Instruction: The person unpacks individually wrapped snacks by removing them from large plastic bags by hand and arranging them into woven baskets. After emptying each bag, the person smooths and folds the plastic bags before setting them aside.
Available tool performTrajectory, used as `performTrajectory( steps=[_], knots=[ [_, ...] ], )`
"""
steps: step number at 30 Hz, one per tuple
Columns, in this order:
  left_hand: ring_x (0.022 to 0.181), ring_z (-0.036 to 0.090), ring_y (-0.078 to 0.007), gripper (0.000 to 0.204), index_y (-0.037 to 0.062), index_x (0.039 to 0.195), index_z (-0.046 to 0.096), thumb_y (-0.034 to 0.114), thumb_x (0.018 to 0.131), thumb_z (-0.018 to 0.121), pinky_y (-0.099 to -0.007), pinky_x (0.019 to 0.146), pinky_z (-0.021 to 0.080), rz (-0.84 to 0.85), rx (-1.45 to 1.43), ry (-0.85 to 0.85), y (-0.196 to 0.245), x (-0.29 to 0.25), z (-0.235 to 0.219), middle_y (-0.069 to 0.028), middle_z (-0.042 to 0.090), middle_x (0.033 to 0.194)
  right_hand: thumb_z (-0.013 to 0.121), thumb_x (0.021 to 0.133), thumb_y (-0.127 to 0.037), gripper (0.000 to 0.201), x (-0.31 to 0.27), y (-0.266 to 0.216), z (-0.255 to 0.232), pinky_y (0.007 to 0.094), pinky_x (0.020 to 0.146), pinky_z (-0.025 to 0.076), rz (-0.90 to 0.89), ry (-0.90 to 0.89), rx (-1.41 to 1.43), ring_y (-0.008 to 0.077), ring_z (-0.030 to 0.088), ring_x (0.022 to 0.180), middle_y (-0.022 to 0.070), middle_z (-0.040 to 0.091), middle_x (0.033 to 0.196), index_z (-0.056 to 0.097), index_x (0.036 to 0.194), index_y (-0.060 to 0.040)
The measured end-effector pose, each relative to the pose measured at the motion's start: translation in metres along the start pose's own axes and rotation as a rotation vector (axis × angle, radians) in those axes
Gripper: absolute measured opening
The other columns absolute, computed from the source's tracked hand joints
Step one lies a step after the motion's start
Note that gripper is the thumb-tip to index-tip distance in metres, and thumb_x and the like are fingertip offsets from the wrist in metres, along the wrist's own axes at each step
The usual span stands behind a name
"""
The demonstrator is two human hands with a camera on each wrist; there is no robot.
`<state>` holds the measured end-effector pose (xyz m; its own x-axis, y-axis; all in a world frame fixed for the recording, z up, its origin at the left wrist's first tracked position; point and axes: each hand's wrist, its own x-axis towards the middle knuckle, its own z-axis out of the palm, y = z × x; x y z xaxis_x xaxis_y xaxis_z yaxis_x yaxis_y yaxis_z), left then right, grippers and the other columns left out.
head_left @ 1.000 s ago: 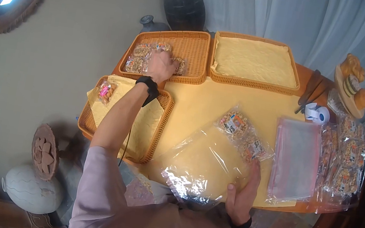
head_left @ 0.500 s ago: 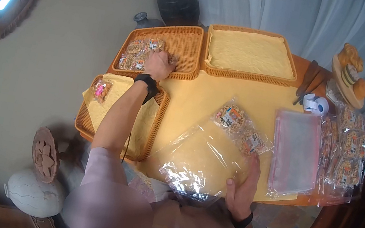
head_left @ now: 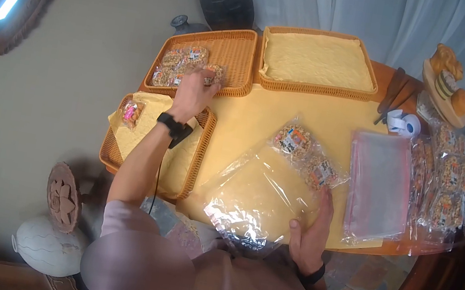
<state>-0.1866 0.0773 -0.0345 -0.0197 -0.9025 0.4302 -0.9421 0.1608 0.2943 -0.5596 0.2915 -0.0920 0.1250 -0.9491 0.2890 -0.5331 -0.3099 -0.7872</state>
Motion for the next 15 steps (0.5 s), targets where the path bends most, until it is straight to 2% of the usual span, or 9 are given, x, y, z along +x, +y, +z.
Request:
performTrajectory(
  steps=[1, 3, 5, 7, 9, 11, 14, 15],
  knots=[
    [0.099, 0.072, -0.0352, 0.031, -0.0064, 0.109, 0.072, 0.016, 0.088, 0.077, -0.0421, 0.092, 0.055, 0.003, 0.002, -0.012, 0.006, -0.013, -0.008, -0.0231, 0.073, 0.108, 0.068, 0.089, -0.021, 0.087, -0.001, 0.001, 0.0, 0.0549, 0.123, 0.023, -0.012, -0.002, 0.0, 0.0499, 0.028, 0.149, 0.0317, 0.03, 0.16, 0.023, 0.157, 0.0084],
    [0.097, 0.073, -0.0229, 0.028, -0.0063, 0.109, 0.073, 0.015, 0.091, 0.077, -0.0348, 0.088, 0.056, -0.219, -0.53, -0.165, 0.027, -0.043, -0.032, -0.0164, 0.075, 0.108, 0.069, 0.088, -0.02, 0.087, -0.001, 0.002, -0.001, 0.055, 0.123, 0.024, 0.003, 0.006, 0.003, 0.05, 0.028, 0.149, 0.0316, 0.03, 0.16, 0.023, 0.157, 0.0085],
    [0.094, 0.07, -0.0137, 0.024, -0.0047, 0.109, 0.074, 0.014, 0.093, 0.076, -0.0291, 0.085, 0.056, -0.233, -0.722, -0.246, 0.052, -0.08, -0.06, -0.0104, 0.076, 0.106, 0.072, 0.088, -0.02, 0.089, -0.002, 0.004, -0.003, 0.0549, 0.123, 0.024, -0.02, -0.025, -0.017, 0.0506, 0.028, 0.149, 0.0315, 0.03, 0.16, 0.023, 0.156, 0.0093],
    [0.091, 0.069, -0.0122, 0.019, -0.0029, 0.106, 0.074, 0.012, 0.094, 0.075, -0.028, 0.082, 0.056, -0.308, -0.741, -0.433, 0.075, -0.119, -0.099, -0.0077, 0.076, 0.103, 0.073, 0.088, -0.021, 0.089, -0.003, 0.004, -0.003, 0.0549, 0.123, 0.025, 0.014, -0.018, -0.005, 0.0508, 0.028, 0.149, 0.0315, 0.03, 0.16, 0.024, 0.156, 0.0095],
    [0.089, 0.07, -0.0131, 0.015, -0.0014, 0.105, 0.075, 0.01, 0.095, 0.074, -0.0302, 0.078, 0.057, -0.457, -0.812, -0.765, 0.084, -0.156, -0.134, -0.0082, 0.077, 0.099, 0.074, 0.088, -0.023, 0.09, -0.004, 0.003, -0.004, 0.055, 0.123, 0.025, 0.021, -0.016, -0.001, 0.051, 0.029, 0.149, 0.0315, 0.03, 0.16, 0.024, 0.155, 0.0098],
    [0.088, 0.071, -0.0136, 0.013, 0.0, 0.104, 0.076, 0.009, 0.095, 0.073, -0.0304, 0.076, 0.057, -0.148, -0.891, -1.053, 0.082, -0.184, -0.14, -0.009, 0.077, 0.098, 0.075, 0.089, -0.025, 0.09, -0.001, 0.002, -0.004, 0.0551, 0.122, 0.026, -0.024, -0.028, -0.006, 0.0508, 0.029, 0.149, 0.0314, 0.03, 0.16, 0.024, 0.155, 0.0102],
    [0.085, 0.071, -0.0134, 0.012, 0.0011, 0.105, 0.076, 0.008, 0.096, 0.072, -0.0296, 0.074, 0.057, -0.093, -0.804, -1.166, 0.106, -0.219, -0.117, -0.0099, 0.077, 0.095, 0.075, 0.09, -0.026, 0.089, -0.002, 0.001, -0.002, 0.055, 0.122, 0.027, -0.023, -0.017, -0.025, 0.0502, 0.029, 0.149, 0.0308, 0.03, 0.161, 0.025, 0.155, 0.0101],
    [0.084, 0.07, -0.0121, 0.014, 0.0011, 0.108, 0.075, 0.007, 0.097, 0.071, -0.029, 0.073, 0.056, -0.204, -0.731, -1.082, 0.12, -0.229, -0.106, -0.0092, 0.076, 0.094, 0.075, 0.09, -0.026, 0.089, -0.002, 0.002, -0.002, 0.0549, 0.122, 0.027, -0.036, -0.019, -0.032, 0.0499, 0.029, 0.149, 0.0306, 0.031, 0.161, 0.026, 0.155, 0.01]
  ],
)
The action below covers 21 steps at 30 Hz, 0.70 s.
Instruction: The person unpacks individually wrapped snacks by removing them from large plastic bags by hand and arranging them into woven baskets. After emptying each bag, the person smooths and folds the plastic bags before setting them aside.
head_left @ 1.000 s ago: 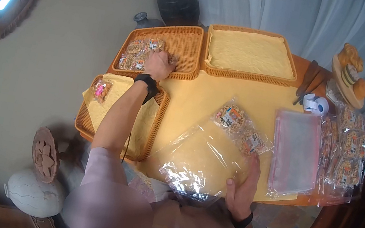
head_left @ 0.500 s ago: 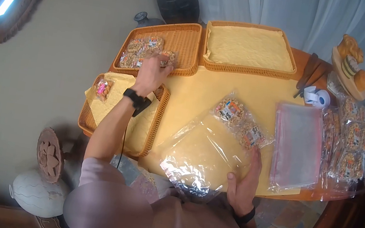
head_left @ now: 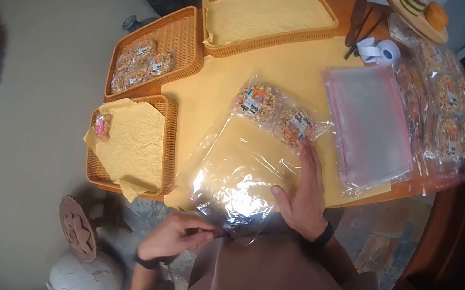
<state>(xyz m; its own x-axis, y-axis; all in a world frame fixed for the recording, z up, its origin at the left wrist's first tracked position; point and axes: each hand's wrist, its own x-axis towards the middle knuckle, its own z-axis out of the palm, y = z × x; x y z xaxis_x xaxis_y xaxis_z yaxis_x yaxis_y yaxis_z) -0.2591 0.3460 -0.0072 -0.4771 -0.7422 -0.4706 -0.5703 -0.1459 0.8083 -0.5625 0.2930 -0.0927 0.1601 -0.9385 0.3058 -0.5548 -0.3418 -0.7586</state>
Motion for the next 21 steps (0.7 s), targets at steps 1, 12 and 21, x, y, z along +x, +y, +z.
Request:
performTrajectory(
  steps=[1, 12, 21],
  knots=[
    [0.083, 0.069, -0.0109, 0.016, 0.001, 0.112, 0.074, 0.006, 0.097, 0.069, -0.0285, 0.071, 0.056, -0.084, 0.01, 0.127, 0.0, 0.008, 0.017, -0.0086, 0.076, 0.092, 0.075, 0.09, -0.026, 0.089, -0.001, 0.0, 0.0, 0.0549, 0.122, 0.027, 0.008, 0.003, -0.002, 0.0499, 0.029, 0.149, 0.0306, 0.031, 0.161, 0.026, 0.155, 0.01],
    [0.085, 0.064, -0.0104, 0.055, 0.0011, 0.151, 0.042, -0.001, 0.1, 0.061, -0.0244, 0.075, 0.055, 0.162, -0.973, 0.371, 0.006, 0.152, 0.062, -0.0113, 0.07, 0.117, 0.075, 0.09, -0.028, 0.091, -0.004, 0.004, 0.002, 0.054, 0.122, 0.027, -0.039, 0.055, -0.02, 0.0498, 0.029, 0.149, 0.0301, 0.032, 0.16, 0.024, 0.155, 0.0097],
    [0.057, 0.053, -0.005, 0.025, 0.0029, 0.107, 0.059, 0.026, 0.102, 0.068, -0.02, 0.047, 0.038, 0.041, -0.949, 0.277, 0.045, 0.203, 0.052, -0.0038, 0.064, 0.082, 0.075, 0.09, -0.031, 0.091, -0.004, -0.001, -0.003, 0.0544, 0.121, 0.029, -0.042, 0.062, 0.01, 0.0502, 0.031, 0.148, 0.032, 0.034, 0.157, 0.026, 0.154, 0.0102]
  ],
)
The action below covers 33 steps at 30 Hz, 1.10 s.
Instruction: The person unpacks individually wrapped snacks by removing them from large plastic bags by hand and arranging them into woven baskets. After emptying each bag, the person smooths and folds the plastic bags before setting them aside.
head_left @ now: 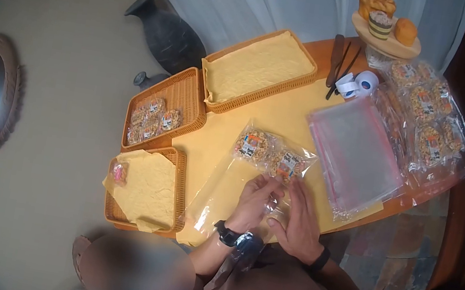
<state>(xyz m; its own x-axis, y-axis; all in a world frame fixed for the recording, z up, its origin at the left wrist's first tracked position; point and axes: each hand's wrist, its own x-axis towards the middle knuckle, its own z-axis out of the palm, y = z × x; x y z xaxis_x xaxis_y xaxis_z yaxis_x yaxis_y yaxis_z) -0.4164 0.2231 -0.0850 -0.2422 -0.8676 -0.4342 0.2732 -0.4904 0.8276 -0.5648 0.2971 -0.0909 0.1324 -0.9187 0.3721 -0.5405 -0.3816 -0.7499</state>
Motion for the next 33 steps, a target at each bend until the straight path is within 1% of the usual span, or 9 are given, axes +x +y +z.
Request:
performTrajectory(
  steps=[4, 8, 15, 20, 25, 27, 29, 30, 33],
  knots=[
    [0.044, 0.042, -0.0044, 0.032, 0.0073, 0.086, 0.057, 0.033, 0.103, 0.067, -0.022, 0.038, 0.029, -0.047, 0.061, 0.024, 0.007, 0.001, 0.01, 0.0007, 0.056, 0.069, 0.075, 0.09, -0.034, 0.091, -0.002, 0.005, 0.004, 0.0539, 0.121, 0.029, -0.023, -0.001, -0.013, 0.0499, 0.03, 0.148, 0.0321, 0.034, 0.157, 0.027, 0.153, 0.0102],
    [0.047, 0.044, -0.004, 0.032, 0.0057, 0.086, 0.059, 0.032, 0.105, 0.065, -0.0218, 0.04, 0.031, -0.048, 0.068, 0.068, 0.002, -0.008, 0.014, 0.0028, 0.052, 0.064, 0.075, 0.09, -0.033, 0.089, -0.001, 0.004, 0.0, 0.0536, 0.121, 0.029, -0.035, 0.024, -0.02, 0.0498, 0.03, 0.148, 0.0321, 0.034, 0.157, 0.029, 0.152, 0.0102],
    [0.056, 0.049, -0.002, 0.018, 0.0031, 0.11, 0.068, 0.019, 0.106, 0.063, -0.02, 0.048, 0.034, 0.16, 0.223, 0.209, -0.021, -0.076, -0.023, 0.0051, 0.06, 0.074, 0.075, 0.09, -0.034, 0.084, 0.002, 0.0, -0.006, 0.0544, 0.12, 0.031, 0.016, -0.018, -0.009, 0.0507, 0.031, 0.148, 0.0324, 0.037, 0.155, 0.035, 0.148, 0.012],
    [0.053, 0.046, -0.0021, 0.019, 0.0056, 0.117, 0.069, 0.014, 0.1, 0.071, -0.0198, 0.048, 0.033, -0.111, 0.429, 0.132, 0.035, -0.152, -0.067, 0.0057, 0.059, 0.073, 0.075, 0.09, -0.032, 0.081, 0.002, 0.0, -0.005, 0.0556, 0.118, 0.032, -0.007, -0.031, -0.024, 0.0501, 0.032, 0.147, 0.0319, 0.037, 0.156, 0.037, 0.146, 0.0116],
    [0.052, 0.047, -0.0038, 0.009, 0.0039, 0.095, 0.072, 0.006, 0.088, 0.077, -0.0217, 0.046, 0.034, 0.015, 0.356, 0.216, 0.098, -0.201, -0.133, 0.0023, 0.065, 0.073, 0.076, 0.089, -0.03, 0.083, 0.003, 0.001, -0.002, 0.0591, 0.119, 0.029, -0.01, -0.054, -0.032, 0.0501, 0.032, 0.147, 0.0303, 0.035, 0.158, 0.033, 0.149, 0.0095],
    [0.051, 0.052, -0.0051, 0.017, 0.0027, 0.099, 0.073, 0.013, 0.087, 0.078, -0.0197, 0.045, 0.038, 0.11, 0.418, 0.23, 0.116, -0.196, -0.158, 0.0, 0.068, 0.074, 0.075, 0.088, -0.029, 0.084, 0.003, 0.002, -0.001, 0.0595, 0.119, 0.028, -0.009, -0.063, -0.031, 0.0504, 0.031, 0.148, 0.0301, 0.035, 0.159, 0.033, 0.15, 0.0091],
    [0.077, 0.067, -0.0129, 0.031, -0.0012, 0.112, 0.073, 0.016, 0.087, 0.078, -0.0272, 0.074, 0.054, 0.216, 0.359, 0.253, 0.134, -0.176, -0.168, -0.0043, 0.075, 0.093, 0.075, 0.088, -0.029, 0.084, 0.003, 0.001, 0.0, 0.06, 0.119, 0.028, -0.013, -0.075, -0.032, 0.0507, 0.03, 0.148, 0.0299, 0.034, 0.159, 0.032, 0.15, 0.0088],
    [0.088, 0.069, -0.015, 0.033, -0.002, 0.114, 0.072, 0.017, 0.088, 0.077, -0.0314, 0.088, 0.053, 0.189, 0.368, 0.257, 0.15, -0.166, -0.176, -0.0049, 0.075, 0.099, 0.076, 0.088, -0.028, 0.085, 0.003, 0.001, 0.0, 0.0596, 0.12, 0.028, 0.003, -0.086, -0.036, 0.0509, 0.03, 0.148, 0.0302, 0.034, 0.159, 0.032, 0.15, 0.0092],
    [0.084, 0.064, -0.0095, 0.013, 0.0078, 0.097, 0.07, 0.019, 0.093, 0.075, -0.028, 0.068, 0.053, 0.238, 0.333, 0.313, 0.181, -0.117, -0.193, 0.0005, 0.071, 0.092, 0.076, 0.087, -0.027, 0.085, 0.004, 0.001, 0.0, 0.059, 0.12, 0.027, 0.017, -0.092, -0.043, 0.0512, 0.03, 0.148, 0.0308, 0.034, 0.159, 0.032, 0.15, 0.0099]
  ],
)
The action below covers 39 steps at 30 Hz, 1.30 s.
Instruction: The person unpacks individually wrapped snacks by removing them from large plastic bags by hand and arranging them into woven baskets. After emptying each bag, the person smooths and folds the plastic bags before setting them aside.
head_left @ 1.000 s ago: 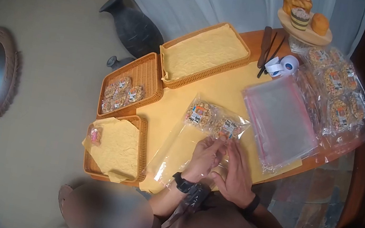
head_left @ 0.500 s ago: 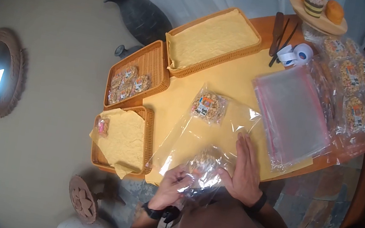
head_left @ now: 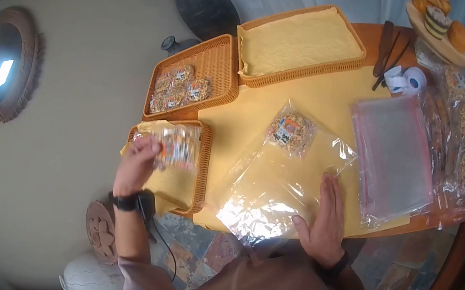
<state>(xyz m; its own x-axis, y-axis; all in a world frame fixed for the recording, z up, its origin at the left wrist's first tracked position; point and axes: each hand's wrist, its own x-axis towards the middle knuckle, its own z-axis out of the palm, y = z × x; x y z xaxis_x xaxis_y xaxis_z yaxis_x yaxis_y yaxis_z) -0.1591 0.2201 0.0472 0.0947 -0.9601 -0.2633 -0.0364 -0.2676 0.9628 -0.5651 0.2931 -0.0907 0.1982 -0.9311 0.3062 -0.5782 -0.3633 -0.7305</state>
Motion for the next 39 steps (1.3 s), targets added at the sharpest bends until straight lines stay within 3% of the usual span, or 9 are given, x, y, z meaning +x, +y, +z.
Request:
performTrajectory(
  steps=[2, 5, 8, 10, 13, 18, 27, 32, 39],
  knots=[
    [0.08, 0.063, -0.0092, 0.016, 0.0069, 0.101, 0.07, 0.022, 0.096, 0.073, -0.028, 0.064, 0.054, 0.031, -0.014, -0.044, 0.003, 0.04, 0.001, 0.002, 0.069, 0.093, 0.076, 0.087, -0.027, 0.085, 0.0, 0.0, 0.001, 0.0588, 0.12, 0.027, -0.002, 0.006, -0.008, 0.0512, 0.03, 0.148, 0.0311, 0.034, 0.159, 0.032, 0.15, 0.0102],
    [0.076, 0.063, -0.0086, 0.018, 0.006, 0.104, 0.069, 0.024, 0.099, 0.071, -0.0262, 0.065, 0.055, 0.004, -0.032, 0.057, 0.003, 0.086, 0.017, 0.0022, 0.068, 0.094, 0.076, 0.086, -0.026, 0.086, 0.001, -0.002, 0.002, 0.0581, 0.121, 0.027, 0.015, 0.006, -0.008, 0.0515, 0.03, 0.148, 0.0317, 0.034, 0.159, 0.032, 0.15, 0.011],
    [0.072, 0.062, -0.008, 0.022, 0.0041, 0.107, 0.069, 0.025, 0.1, 0.071, -0.0241, 0.063, 0.055, 0.031, 0.055, 0.0, -0.009, 0.145, 0.009, 0.0012, 0.068, 0.095, 0.076, 0.085, -0.024, 0.087, 0.002, -0.003, 0.003, 0.0573, 0.121, 0.027, 0.033, 0.002, -0.009, 0.0515, 0.031, 0.147, 0.0317, 0.035, 0.158, 0.031, 0.15, 0.0115],
    [0.069, 0.062, -0.0083, 0.022, 0.0033, 0.104, 0.069, 0.024, 0.097, 0.074, -0.0244, 0.059, 0.055, 0.059, 0.113, 0.191, -0.004, 0.176, 0.01, -0.0005, 0.068, 0.091, 0.076, 0.083, -0.023, 0.088, 0.002, -0.001, 0.004, 0.0567, 0.121, 0.027, 0.048, -0.007, -0.032, 0.0516, 0.031, 0.147, 0.0317, 0.035, 0.158, 0.031, 0.15, 0.0119],
    [0.064, 0.06, -0.0091, 0.022, 0.0021, 0.097, 0.07, 0.023, 0.095, 0.076, -0.0259, 0.056, 0.055, 0.174, 0.17, 0.318, -0.002, 0.227, -0.007, -0.0014, 0.067, 0.084, 0.076, 0.082, -0.022, 0.088, 0.001, 0.001, 0.007, 0.0565, 0.122, 0.027, 0.059, -0.007, -0.051, 0.0515, 0.031, 0.148, 0.0316, 0.036, 0.157, 0.032, 0.15, 0.012],
    [0.056, 0.058, -0.0109, 0.022, 0.0008, 0.086, 0.071, 0.021, 0.095, 0.076, -0.0277, 0.049, 0.049, 0.234, 0.214, 0.384, -0.01, 0.286, -0.027, -0.002, 0.064, 0.071, 0.075, 0.082, -0.023, 0.089, 0.0, 0.003, 0.009, 0.0568, 0.122, 0.027, 0.059, -0.011, -0.083, 0.0514, 0.031, 0.148, 0.0316, 0.036, 0.158, 0.031, 0.151, 0.0122],
    [0.058, 0.066, -0.0153, 0.029, -0.0032, 0.088, 0.077, 0.026, 0.089, 0.08, -0.032, 0.055, 0.05, 0.192, 0.489, 0.423, -0.032, 0.304, -0.029, -0.0087, 0.07, 0.07, 0.075, 0.081, -0.025, 0.091, 0.003, -0.001, 0.009, 0.0566, 0.121, 0.027, 0.112, -0.044, -0.11, 0.0512, 0.032, 0.147, 0.0313, 0.036, 0.158, 0.031, 0.152, 0.0115],
    [0.08, 0.075, -0.0337, 0.04, -0.0005, 0.092, 0.08, 0.037, 0.079, 0.083, -0.042, 0.078, 0.058, 0.303, 0.911, 0.514, -0.037, 0.312, -0.032, -0.0204, 0.076, 0.083, 0.074, 0.081, -0.027, 0.091, 0.004, 0.0, 0.01, 0.0561, 0.121, 0.028, 0.115, -0.054, -0.132, 0.0502, 0.032, 0.148, 0.031, 0.036, 0.158, 0.032, 0.152, 0.0106],
    [0.09, 0.074, -0.0416, 0.038, -0.0002, 0.094, 0.08, 0.036, 0.083, 0.08, -0.046, 0.084, 0.058, 0.225, 1.108, 0.5, -0.025, 0.307, -0.01, -0.0262, 0.075, 0.09, 0.074, 0.081, -0.028, 0.093, 0.005, -0.004, 0.009, 0.0554, 0.121, 0.027, 0.141, -0.061, -0.129, 0.0497, 0.032, 0.148, 0.0308, 0.035, 0.159, 0.031, 0.154, 0.0104]
  ],
)
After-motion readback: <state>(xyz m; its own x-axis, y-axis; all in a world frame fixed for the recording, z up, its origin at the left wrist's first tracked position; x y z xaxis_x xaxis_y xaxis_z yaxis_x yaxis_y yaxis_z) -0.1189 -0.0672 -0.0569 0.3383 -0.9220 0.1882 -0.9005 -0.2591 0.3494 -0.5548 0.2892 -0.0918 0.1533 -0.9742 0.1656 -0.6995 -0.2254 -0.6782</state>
